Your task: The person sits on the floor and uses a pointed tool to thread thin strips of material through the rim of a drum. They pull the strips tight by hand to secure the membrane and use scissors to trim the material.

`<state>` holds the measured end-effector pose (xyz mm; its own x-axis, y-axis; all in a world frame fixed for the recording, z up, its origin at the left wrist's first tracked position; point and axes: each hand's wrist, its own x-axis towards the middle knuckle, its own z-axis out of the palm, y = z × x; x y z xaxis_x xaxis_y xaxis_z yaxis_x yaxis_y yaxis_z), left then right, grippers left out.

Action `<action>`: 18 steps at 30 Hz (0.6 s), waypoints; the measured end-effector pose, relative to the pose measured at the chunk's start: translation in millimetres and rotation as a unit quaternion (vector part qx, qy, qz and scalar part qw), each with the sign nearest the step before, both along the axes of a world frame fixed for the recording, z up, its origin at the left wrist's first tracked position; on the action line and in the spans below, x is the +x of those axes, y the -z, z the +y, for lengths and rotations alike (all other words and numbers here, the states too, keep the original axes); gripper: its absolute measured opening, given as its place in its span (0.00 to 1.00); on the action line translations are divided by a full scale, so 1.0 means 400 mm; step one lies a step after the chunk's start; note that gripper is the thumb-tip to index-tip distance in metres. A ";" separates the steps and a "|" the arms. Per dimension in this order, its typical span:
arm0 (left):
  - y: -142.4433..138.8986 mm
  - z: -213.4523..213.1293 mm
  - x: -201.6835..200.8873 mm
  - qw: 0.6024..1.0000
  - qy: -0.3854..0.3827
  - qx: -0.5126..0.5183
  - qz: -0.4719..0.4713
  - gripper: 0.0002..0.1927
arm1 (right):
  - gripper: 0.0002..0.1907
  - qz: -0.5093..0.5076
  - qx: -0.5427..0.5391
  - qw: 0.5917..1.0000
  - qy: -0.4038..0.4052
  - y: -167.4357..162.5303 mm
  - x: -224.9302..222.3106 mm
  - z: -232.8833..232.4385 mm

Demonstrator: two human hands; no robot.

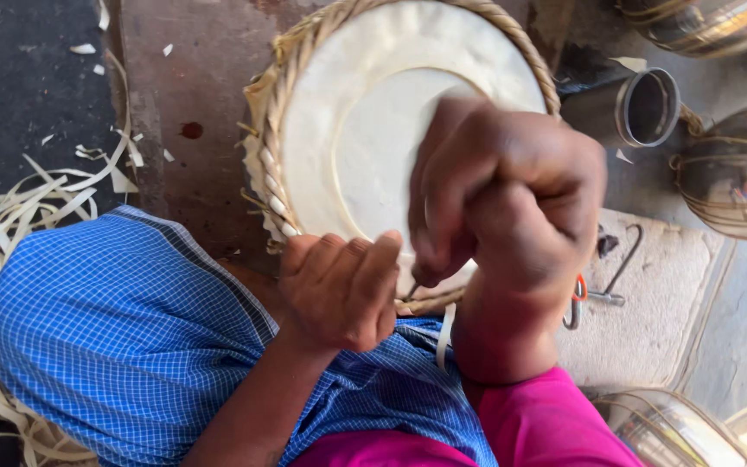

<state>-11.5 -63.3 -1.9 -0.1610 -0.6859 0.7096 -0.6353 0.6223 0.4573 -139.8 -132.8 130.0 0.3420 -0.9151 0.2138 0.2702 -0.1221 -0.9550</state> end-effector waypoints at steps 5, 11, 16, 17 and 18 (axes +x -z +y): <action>-0.004 0.011 -0.012 1.000 -0.014 -0.009 0.002 0.11 | 0.13 -0.326 -0.046 0.894 -0.305 0.147 -0.097 -0.048; -0.020 0.008 0.011 0.999 0.043 0.031 0.009 0.11 | 0.19 0.014 0.047 0.998 0.024 0.145 -0.183 0.065; -0.024 0.011 0.016 0.999 0.037 0.033 0.023 0.11 | 0.16 0.472 -0.055 0.834 0.280 0.179 -0.170 0.327; -0.027 0.012 0.013 0.999 0.033 0.030 0.028 0.11 | 0.15 0.501 -0.030 0.834 0.228 0.211 -0.152 0.360; -0.030 0.014 0.010 0.999 0.031 0.029 0.032 0.12 | 0.16 0.528 -0.001 0.831 0.176 0.247 -0.134 0.384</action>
